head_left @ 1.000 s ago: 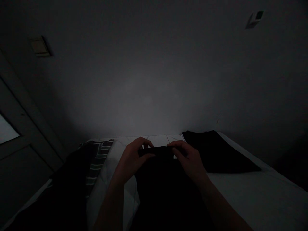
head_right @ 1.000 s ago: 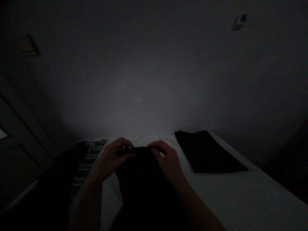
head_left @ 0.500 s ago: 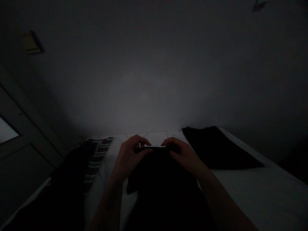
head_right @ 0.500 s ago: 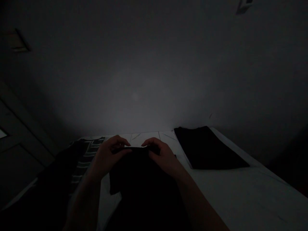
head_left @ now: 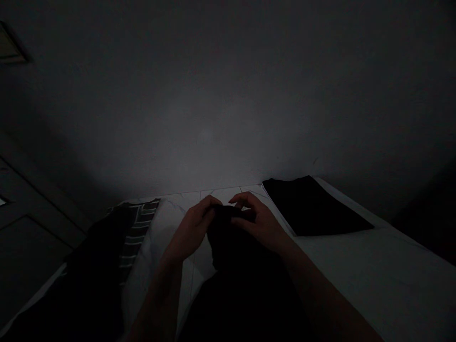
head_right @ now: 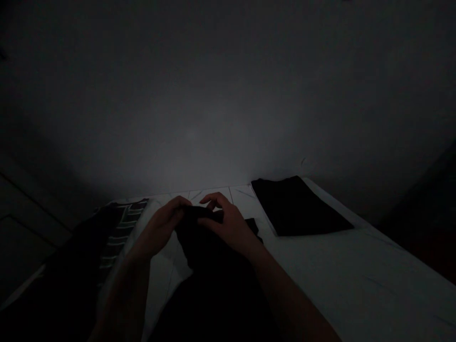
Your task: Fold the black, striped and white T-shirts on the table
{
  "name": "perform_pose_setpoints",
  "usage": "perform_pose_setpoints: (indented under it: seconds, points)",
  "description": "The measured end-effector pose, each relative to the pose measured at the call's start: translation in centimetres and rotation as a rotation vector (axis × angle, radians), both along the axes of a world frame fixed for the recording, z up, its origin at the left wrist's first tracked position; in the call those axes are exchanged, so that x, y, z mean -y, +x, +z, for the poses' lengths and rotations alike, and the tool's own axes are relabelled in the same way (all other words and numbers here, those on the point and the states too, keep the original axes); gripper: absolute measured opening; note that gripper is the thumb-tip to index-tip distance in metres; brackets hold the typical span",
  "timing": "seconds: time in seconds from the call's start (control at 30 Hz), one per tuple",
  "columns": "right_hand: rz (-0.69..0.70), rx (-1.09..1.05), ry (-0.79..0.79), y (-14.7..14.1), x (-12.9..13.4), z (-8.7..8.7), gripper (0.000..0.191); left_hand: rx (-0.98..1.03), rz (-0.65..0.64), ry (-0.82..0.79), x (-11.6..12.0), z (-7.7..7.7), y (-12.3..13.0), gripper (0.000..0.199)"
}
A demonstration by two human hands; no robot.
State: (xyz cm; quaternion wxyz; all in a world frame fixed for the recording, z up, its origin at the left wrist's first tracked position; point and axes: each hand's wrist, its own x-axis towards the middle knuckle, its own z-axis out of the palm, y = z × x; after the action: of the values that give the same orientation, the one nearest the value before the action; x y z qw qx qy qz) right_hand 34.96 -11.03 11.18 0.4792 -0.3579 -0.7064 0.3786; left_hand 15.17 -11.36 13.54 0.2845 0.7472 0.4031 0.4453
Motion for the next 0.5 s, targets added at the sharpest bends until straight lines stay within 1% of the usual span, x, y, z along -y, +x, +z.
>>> perform_pose_setpoints:
  seconds: [0.07,0.13,0.17,0.2,0.27,0.33,0.4,0.43,0.5]
  points:
    - [0.153,0.055,-0.123,0.7,-0.6,-0.1,0.033,0.233,0.172,0.074,0.2,0.7,-1.5,0.01]
    - [0.266,0.136,-0.205,1.8,-1.7,-0.5,0.025,0.511,0.32,0.155,0.5,1.5,-3.3,0.014]
    - [0.284,0.176,-0.234,2.4,-2.4,-0.8,0.024,0.636,0.383,0.2,0.6,1.8,-4.4,0.016]
    - [0.273,0.209,-0.262,3.1,-3.1,-1.3,0.025,0.739,0.451,0.249,0.6,2.1,-5.3,0.017]
    - [0.23,0.271,-0.327,4.6,-4.4,-2.1,0.028,0.87,0.612,0.342,0.4,2.4,-7.2,0.018]
    - [0.199,0.319,-0.389,6.0,-5.2,-2.7,0.03,0.931,0.771,0.421,-0.2,2.3,-8.6,0.017]
    - [0.173,0.328,-0.386,7.1,-5.4,-2.8,0.029,0.937,0.884,0.502,-0.9,1.9,-9.7,0.02]
    - [0.152,0.321,-0.353,7.4,-5.4,-2.8,0.029,0.91,0.918,0.519,-1.2,1.7,-9.9,0.022]
    - [0.086,0.294,-0.269,7.4,-5.2,-2.4,0.031,0.732,0.906,0.473,-1.6,1.4,-9.9,0.026]
